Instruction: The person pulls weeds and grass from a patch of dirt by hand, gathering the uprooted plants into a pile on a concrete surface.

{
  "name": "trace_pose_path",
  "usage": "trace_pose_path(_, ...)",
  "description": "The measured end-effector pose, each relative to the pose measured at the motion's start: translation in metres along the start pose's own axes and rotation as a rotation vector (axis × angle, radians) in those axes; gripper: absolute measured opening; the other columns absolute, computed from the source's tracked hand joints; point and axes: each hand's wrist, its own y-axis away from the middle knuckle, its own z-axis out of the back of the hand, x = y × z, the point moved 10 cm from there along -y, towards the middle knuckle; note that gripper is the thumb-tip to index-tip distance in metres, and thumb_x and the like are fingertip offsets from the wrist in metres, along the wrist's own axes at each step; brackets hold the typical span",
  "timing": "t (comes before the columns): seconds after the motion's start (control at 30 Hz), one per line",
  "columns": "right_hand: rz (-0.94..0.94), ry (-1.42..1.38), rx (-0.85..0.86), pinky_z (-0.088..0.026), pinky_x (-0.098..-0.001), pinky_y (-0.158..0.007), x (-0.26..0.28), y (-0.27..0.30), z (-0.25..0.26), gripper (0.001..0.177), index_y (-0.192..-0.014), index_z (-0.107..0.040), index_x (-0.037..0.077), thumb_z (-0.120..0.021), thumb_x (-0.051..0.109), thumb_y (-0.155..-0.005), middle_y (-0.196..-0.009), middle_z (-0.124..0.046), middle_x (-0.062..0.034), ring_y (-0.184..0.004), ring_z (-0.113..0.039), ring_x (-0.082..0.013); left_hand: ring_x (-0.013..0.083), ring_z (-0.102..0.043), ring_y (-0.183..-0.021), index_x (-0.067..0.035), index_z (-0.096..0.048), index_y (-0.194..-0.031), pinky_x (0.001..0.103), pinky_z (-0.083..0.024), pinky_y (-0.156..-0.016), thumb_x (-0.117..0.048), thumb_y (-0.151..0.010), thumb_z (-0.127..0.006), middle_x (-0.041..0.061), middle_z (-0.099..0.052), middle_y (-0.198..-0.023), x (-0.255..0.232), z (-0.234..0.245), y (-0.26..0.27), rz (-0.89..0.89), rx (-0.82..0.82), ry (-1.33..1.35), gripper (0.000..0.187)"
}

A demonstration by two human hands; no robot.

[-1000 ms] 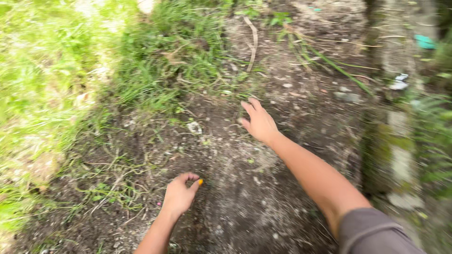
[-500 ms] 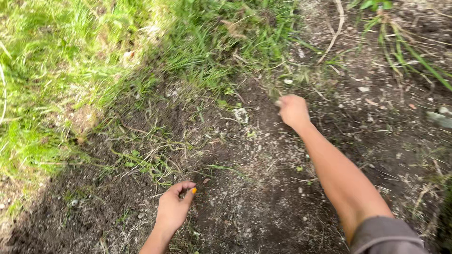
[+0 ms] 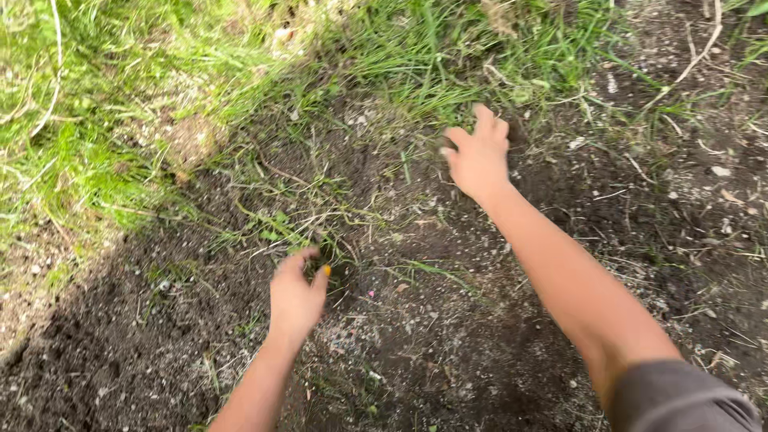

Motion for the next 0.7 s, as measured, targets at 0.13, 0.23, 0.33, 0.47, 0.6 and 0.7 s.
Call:
trace_pose_path(0.13, 0.088, -0.187, 0.074, -0.045, -0.0586, -0.098, 0.018, -0.021, -0.057, 0.055, -0.123, -0.074, 0.014, -0.078, 0.007, -0.069, -0.14, -0.055, -0.0229, -0.125, -0.048, -0.0555, 0.0401, -0.048, -0.133, -0.012, -0.053, -0.141, 0.052, -0.04, -0.109, -0.023, -0.082, -0.077, 0.018, -0.05, -0.148, 0.009, 0.012, -0.034, 0.014, -0.014, -0.169, 0.064)
trace_pose_path(0.23, -0.078, -0.151, 0.231, -0.051, -0.0459, -0.104, -0.012, -0.014, -0.09, 0.032, -0.119, -0.077, 0.016, -0.061, -0.002, -0.099, -0.123, -0.069, -0.0176, -0.118, -0.062, -0.0372, 0.04, -0.037, -0.139, -0.019, -0.044, -0.152, 0.055, -0.036, -0.109, -0.024, -0.08, -0.078, 0.014, -0.034, -0.162, 0.007, 0.002, -0.053, 0.069, 0.143, -0.247, 0.08)
trace_pose_path(0.33, 0.078, -0.147, 0.225, -0.056, -0.0413, -0.098, -0.006, 0.015, -0.08, 0.034, -0.107, -0.08, 0.013, -0.064, -0.007, -0.084, -0.111, -0.075, -0.0159, -0.101, -0.072, -0.033, 0.0375, -0.037, -0.139, -0.022, -0.049, -0.149, 0.058, -0.035, -0.108, -0.029, -0.081, -0.077, 0.01, -0.036, -0.163, 0.001, -0.005, -0.06, 0.012, 0.236, -0.365, 0.074)
trace_pose_path(0.47, 0.254, -0.353, 0.056, -0.059, -0.0396, -0.095, 0.033, 0.067, -0.021, 0.033, -0.097, -0.08, 0.013, -0.061, -0.01, -0.082, -0.104, -0.078, -0.0129, -0.095, -0.076, -0.0304, 0.0266, -0.064, -0.124, -0.029, -0.073, -0.127, 0.052, -0.044, -0.113, -0.035, -0.104, -0.058, 0.004, -0.074, -0.126, 0.014, -0.013, -0.058, 0.118, 0.29, -0.456, 0.028)
trace_pose_path(0.6, 0.278, -0.371, 0.248, -0.057, -0.0396, -0.094, 0.114, 0.087, -0.04, 0.018, -0.099, -0.079, 0.01, -0.067, 0.003, -0.088, -0.105, -0.073, -0.0119, -0.096, -0.07, -0.0287, 0.03, -0.071, -0.102, -0.02, -0.077, -0.113, 0.053, -0.049, -0.096, -0.029, -0.102, -0.057, 0.01, -0.077, -0.106, 0.029, -0.012, -0.052, 0.061, 0.174, -0.413, 0.024)
trace_pose_path(0.7, 0.218, -0.136, 0.287, -0.052, -0.0491, -0.093, 0.158, 0.074, -0.09, 0.081, -0.124, -0.063, -0.011, -0.083, 0.046, -0.069, -0.109, -0.061, -0.0247, -0.108, -0.057, -0.0392, 0.0348, -0.072, -0.094, -0.019, -0.079, -0.113, 0.049, -0.056, -0.088, -0.027, -0.099, -0.06, 0.013, -0.077, -0.103, 0.055, -0.011, -0.039, 0.09, 0.098, -0.234, 0.025)
